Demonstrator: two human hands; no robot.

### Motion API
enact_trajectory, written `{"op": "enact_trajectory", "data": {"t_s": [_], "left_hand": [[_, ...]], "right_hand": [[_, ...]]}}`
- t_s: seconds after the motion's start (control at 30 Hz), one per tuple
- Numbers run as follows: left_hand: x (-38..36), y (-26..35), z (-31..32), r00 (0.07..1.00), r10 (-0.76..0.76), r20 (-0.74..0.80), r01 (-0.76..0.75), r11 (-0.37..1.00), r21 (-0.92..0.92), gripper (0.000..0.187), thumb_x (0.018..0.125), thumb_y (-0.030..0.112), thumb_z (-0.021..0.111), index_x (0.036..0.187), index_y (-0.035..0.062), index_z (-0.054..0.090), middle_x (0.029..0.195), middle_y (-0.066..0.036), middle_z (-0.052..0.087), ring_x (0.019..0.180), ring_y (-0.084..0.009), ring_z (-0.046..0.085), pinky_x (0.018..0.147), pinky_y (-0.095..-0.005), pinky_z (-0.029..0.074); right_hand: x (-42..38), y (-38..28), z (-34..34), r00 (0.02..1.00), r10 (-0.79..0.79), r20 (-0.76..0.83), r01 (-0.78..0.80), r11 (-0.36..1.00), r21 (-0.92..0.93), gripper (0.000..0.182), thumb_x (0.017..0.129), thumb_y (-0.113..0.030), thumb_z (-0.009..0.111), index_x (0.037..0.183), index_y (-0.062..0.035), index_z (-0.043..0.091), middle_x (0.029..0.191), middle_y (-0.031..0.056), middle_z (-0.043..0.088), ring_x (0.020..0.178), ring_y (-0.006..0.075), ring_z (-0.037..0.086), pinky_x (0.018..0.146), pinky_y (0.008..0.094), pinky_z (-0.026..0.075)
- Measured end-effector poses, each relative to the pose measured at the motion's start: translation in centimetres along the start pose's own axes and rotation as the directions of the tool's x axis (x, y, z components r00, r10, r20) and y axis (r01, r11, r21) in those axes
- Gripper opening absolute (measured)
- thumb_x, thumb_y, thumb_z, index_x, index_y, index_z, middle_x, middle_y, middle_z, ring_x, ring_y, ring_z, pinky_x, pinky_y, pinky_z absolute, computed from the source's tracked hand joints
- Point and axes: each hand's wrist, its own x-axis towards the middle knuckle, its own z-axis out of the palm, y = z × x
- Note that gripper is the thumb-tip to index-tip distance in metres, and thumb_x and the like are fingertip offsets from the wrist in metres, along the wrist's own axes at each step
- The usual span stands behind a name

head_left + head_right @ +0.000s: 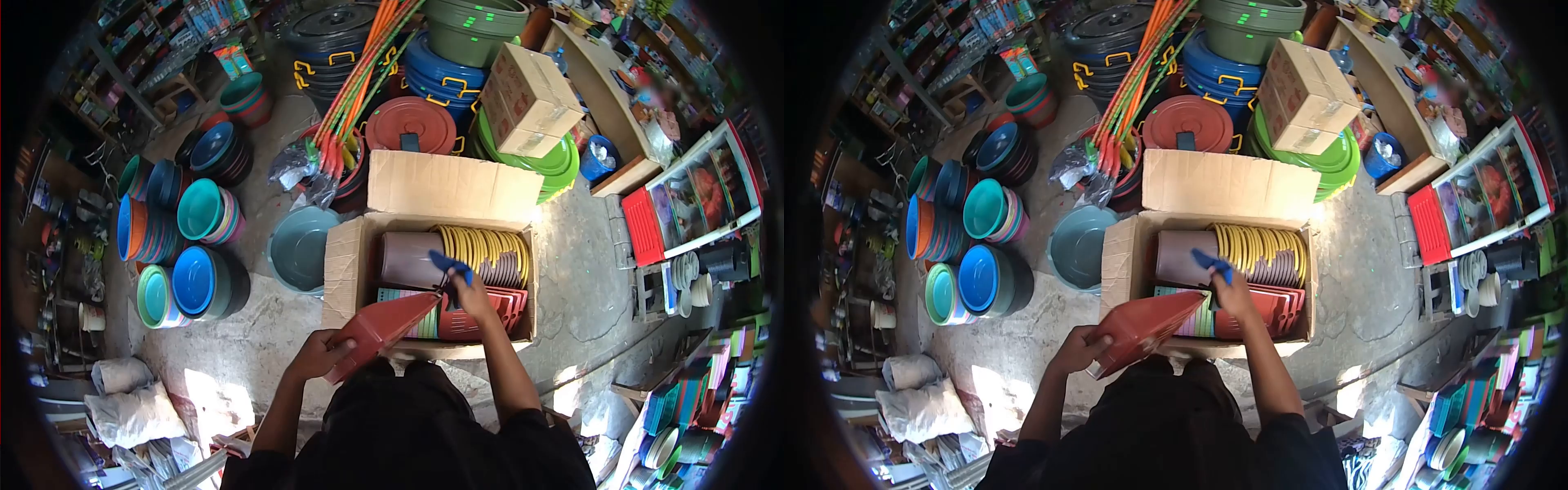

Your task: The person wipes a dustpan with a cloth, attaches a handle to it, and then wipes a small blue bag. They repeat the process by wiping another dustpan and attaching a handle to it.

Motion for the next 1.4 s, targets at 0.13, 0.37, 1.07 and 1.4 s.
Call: {"op": "enact_trajectory", "data": {"t_s": [0.13,0.37,1.07,1.4], "left_hand": [[1.3,-2.5,-2.2,0.993,-0.077,0.086,0.062,0.984,0.165,0.027,0.085,0.025,0.074,0.094,-0.0002,0.069,0.08,-0.003,0.065,0.072,-0.0055,0.056,0.061,-0.0266,0.045],[1.0,-11.7,-5.5,0.685,0.295,-0.667,-0.444,0.894,-0.06,0.041,0.071,0.022,0.08,0.101,0.0043,0.059,0.102,-0.01,0.06,0.094,-0.0245,0.058,0.084,-0.0364,0.045],[-7.5,-23.7,-14.0,0.448,-0.433,-0.782,0.094,0.893,-0.44,0.083,0.072,-0.012,0.066,0.144,0.0097,0.032,0.13,-0.01,0.047,0.118,-0.0235,0.049,0.098,-0.0341,0.045],[-8.0,-23.7,-11.0,0.451,-0.412,-0.792,0.139,0.909,-0.393,0.057,0.074,-0.011,0.065,0.123,0.0078,0.042,0.118,-0.008,0.05,0.109,-0.0194,0.053,0.093,-0.0318,0.043]], "right_hand": [[-3.8,-1.5,6.2,0.772,-0.518,0.368,0.61,0.765,-0.204,0.046,0.08,-0.019,0.067,0.123,-0.0053,0.059,0.098,0.0156,0.062,0.09,0.0294,0.061,0.08,0.0392,0.048],[-5.6,1.2,14.0,0.774,-0.367,0.516,0.587,0.722,-0.367,0.059,0.061,-0.011,0.075,0.117,-0.0082,0.055,0.115,0.0095,0.057,0.114,0.0307,0.051,0.095,0.0445,0.038],[7.2,17.5,19.9,0.941,0.326,-0.095,-0.327,0.795,-0.511,0.067,0.075,-0.035,0.076,0.13,-0.0088,0.046,0.103,0.0214,0.068,0.095,0.0364,0.067,0.084,0.0424,0.051],[11.1,20.4,24.4,0.923,0.364,-0.124,-0.343,0.634,-0.693,0.05,0.071,-0.038,0.074,0.104,-0.0027,0.063,0.098,0.0207,0.069,0.096,0.0375,0.066,0.081,0.0433,0.053]]}}
